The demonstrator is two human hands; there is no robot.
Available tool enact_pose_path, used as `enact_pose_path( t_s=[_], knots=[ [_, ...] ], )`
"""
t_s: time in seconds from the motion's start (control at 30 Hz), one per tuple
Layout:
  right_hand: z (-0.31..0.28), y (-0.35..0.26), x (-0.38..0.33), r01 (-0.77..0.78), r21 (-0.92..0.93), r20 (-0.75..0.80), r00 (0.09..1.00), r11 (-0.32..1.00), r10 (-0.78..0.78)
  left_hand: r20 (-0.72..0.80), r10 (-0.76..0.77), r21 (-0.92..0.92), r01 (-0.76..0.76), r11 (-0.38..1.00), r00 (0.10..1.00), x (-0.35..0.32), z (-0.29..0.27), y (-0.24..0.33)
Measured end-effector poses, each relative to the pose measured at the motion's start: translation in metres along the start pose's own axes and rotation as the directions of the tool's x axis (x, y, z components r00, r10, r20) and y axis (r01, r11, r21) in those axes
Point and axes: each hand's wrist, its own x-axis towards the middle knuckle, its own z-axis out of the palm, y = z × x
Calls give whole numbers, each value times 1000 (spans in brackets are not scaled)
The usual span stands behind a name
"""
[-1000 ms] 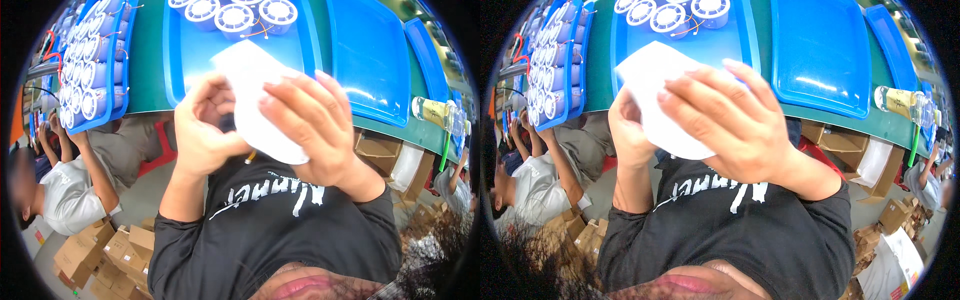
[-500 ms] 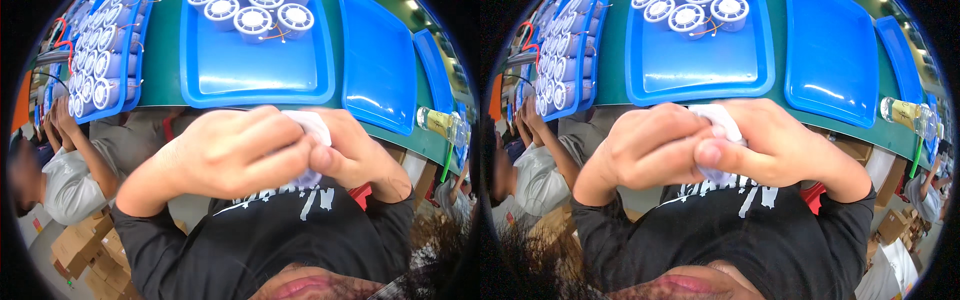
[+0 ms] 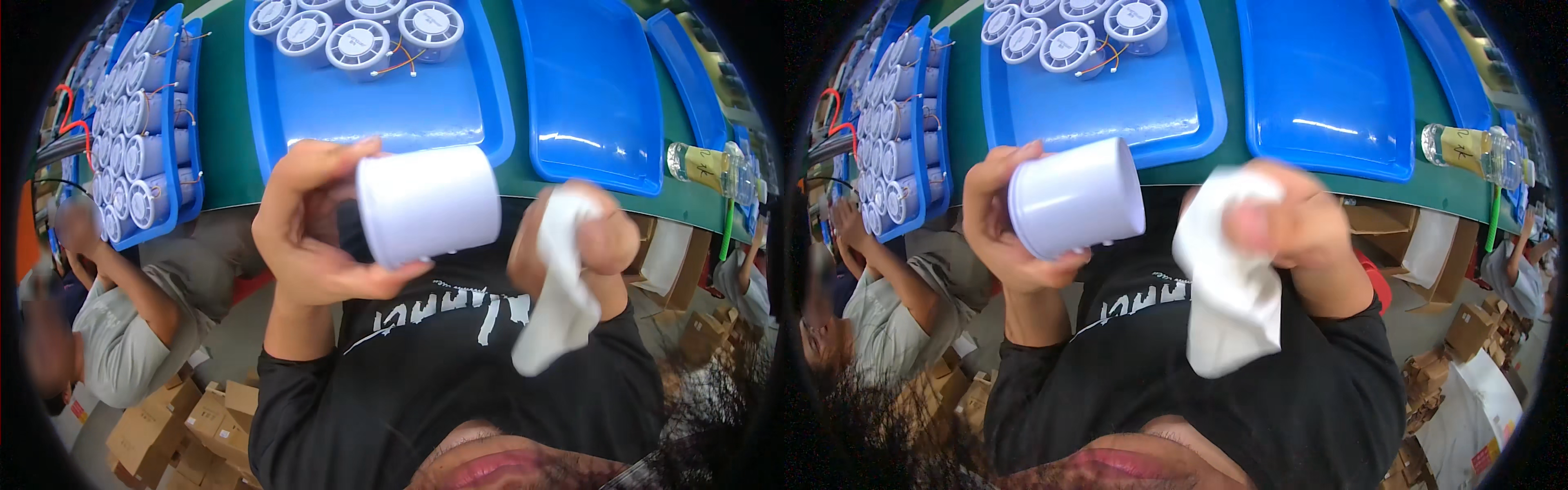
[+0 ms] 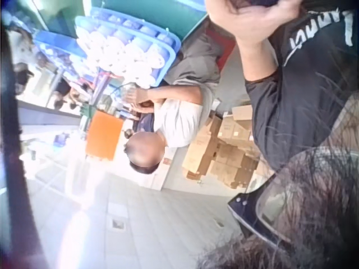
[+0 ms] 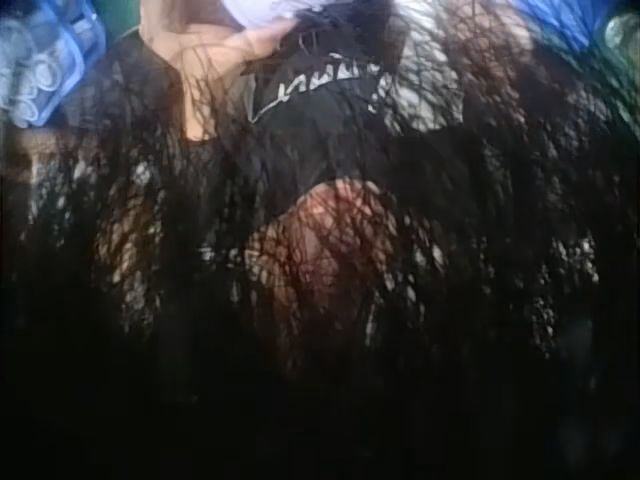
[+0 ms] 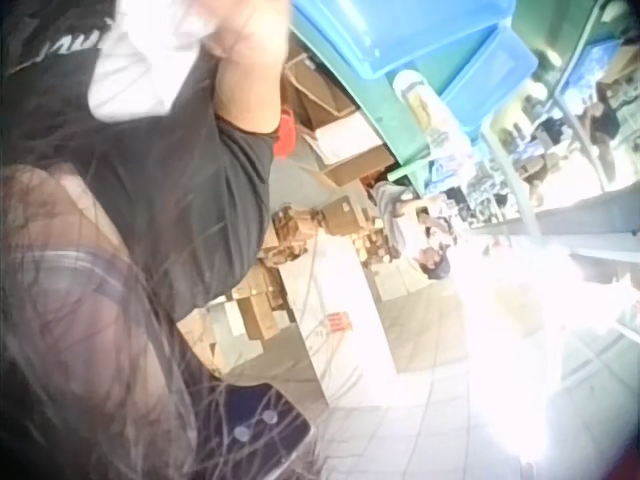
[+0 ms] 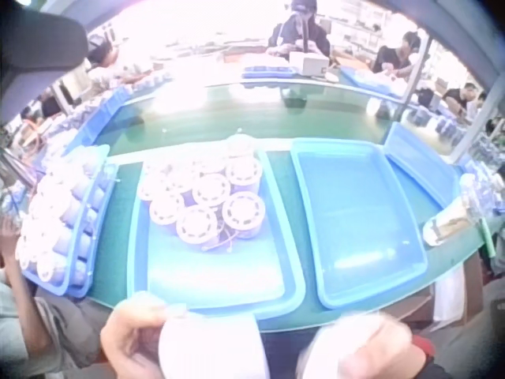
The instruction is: Wiping and cleaning white plastic electronic components with a cloth and cleaning solution.
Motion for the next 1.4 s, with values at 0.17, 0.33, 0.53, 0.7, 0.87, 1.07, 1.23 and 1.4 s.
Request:
enact_pose_path(
  t_s=[0.17,0.33,0.53,0.7,0.87,1.07,1.23,1.4],
  knots=[
    [21,-22,26,11,-851,-351,731,524,-585,-75,-259,-276,230,933,963,-4,17,-7],
    [28,-6,31,93,-742,-229,896,664,-382,-50,-311,-296,283,912,949,7,27,-4],
    [22,6,37,160,-803,-127,895,573,-428,-44,-417,-413,363,835,908,9,27,-3],
    [15,14,37,272,-836,11,876,476,-482,-73,-450,-459,371,808,890,8,31,1],
    [14,19,28,214,-892,-25,856,398,-516,-21,-401,-377,364,852,916,7,30,2],
    [14,20,27,259,-928,67,822,267,-566,-11,-333,-270,318,909,943,9,26,1],
    [7,19,23,194,-957,56,852,214,-521,27,-418,-326,404,855,908,3,28,-5],
    [5,21,20,125,-944,-39,875,304,-483,10,-454,-187,448,874,891,-5,30,-15]
  ],
)
